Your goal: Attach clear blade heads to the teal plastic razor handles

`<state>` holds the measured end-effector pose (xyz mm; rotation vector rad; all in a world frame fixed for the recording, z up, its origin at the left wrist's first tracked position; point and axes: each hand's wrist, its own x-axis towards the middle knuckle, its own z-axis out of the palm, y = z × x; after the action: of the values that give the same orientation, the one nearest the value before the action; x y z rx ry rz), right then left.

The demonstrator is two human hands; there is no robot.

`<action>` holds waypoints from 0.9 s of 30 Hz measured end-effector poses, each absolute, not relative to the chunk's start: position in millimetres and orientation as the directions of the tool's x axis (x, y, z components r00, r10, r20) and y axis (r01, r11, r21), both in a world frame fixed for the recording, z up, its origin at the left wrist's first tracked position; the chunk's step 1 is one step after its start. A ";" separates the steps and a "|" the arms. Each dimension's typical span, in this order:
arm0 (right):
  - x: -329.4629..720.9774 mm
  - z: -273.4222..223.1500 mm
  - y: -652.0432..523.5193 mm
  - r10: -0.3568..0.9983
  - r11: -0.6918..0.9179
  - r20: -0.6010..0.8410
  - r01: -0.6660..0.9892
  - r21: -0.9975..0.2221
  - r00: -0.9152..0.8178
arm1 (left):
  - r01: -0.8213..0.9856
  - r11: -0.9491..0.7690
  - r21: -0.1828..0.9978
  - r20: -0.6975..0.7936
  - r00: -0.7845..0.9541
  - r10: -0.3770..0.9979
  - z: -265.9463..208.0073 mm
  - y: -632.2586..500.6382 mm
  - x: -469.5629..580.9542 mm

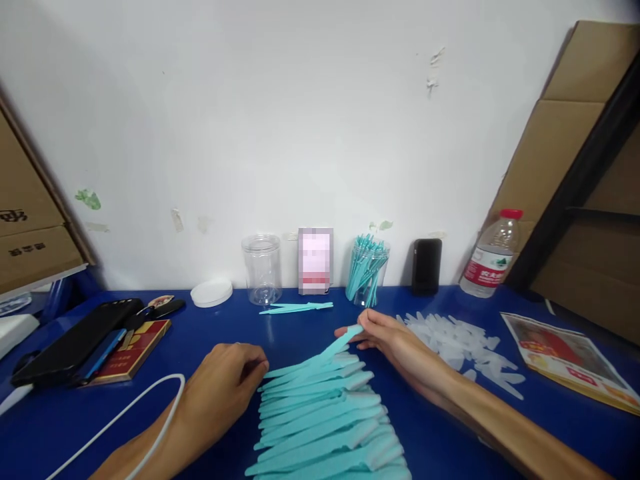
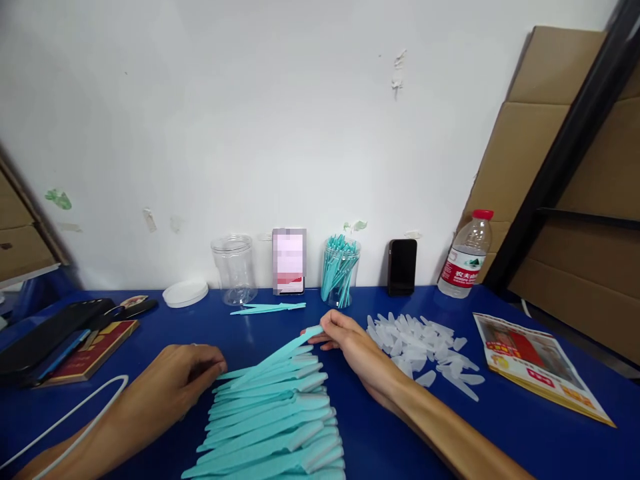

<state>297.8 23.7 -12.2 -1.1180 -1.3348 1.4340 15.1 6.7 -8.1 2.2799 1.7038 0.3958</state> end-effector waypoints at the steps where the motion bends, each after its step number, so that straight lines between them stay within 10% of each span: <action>1: 297.5 -12.2 24.1 0.972 -0.063 -0.063 0.008 -0.998 -0.228 | 0.885 -0.270 0.380 0.054 0.271 0.961 -7.4 5.7 17.2; 27: 303.2 -19.9 30.0 0.999 -0.009 -0.008 -0.043 -0.999 -0.035 | 0.720 -0.200 0.665 -0.010 0.277 0.961 -13.9 13.9 18.9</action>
<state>303.2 30.0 -19.9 -1.1670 -1.1982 1.2612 18.9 13.9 -13.9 1.9920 1.5054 0.5618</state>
